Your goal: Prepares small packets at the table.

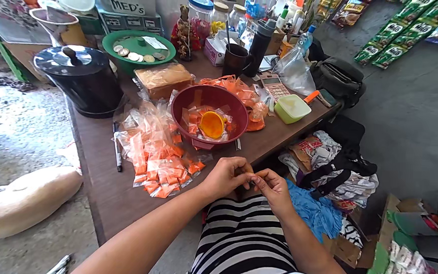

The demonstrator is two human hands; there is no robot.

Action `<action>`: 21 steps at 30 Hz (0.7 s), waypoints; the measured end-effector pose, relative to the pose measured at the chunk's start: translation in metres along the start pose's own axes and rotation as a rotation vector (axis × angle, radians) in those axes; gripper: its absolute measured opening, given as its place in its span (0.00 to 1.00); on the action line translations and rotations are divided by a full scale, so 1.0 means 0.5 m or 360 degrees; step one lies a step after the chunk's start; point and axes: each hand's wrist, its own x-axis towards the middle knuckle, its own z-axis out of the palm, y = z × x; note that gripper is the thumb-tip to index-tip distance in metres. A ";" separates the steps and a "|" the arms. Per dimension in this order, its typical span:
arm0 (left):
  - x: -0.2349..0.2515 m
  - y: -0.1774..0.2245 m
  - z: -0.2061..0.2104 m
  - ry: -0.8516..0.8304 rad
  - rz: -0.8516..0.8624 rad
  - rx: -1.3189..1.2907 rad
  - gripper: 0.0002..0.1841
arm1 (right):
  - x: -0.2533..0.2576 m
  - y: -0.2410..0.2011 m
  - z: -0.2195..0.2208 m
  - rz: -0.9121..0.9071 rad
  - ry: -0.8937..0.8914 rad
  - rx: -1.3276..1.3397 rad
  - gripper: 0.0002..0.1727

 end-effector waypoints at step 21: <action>-0.005 0.009 0.003 0.0122 0.0100 0.0223 0.08 | -0.002 0.005 0.003 -0.0023 0.0061 -0.0022 0.04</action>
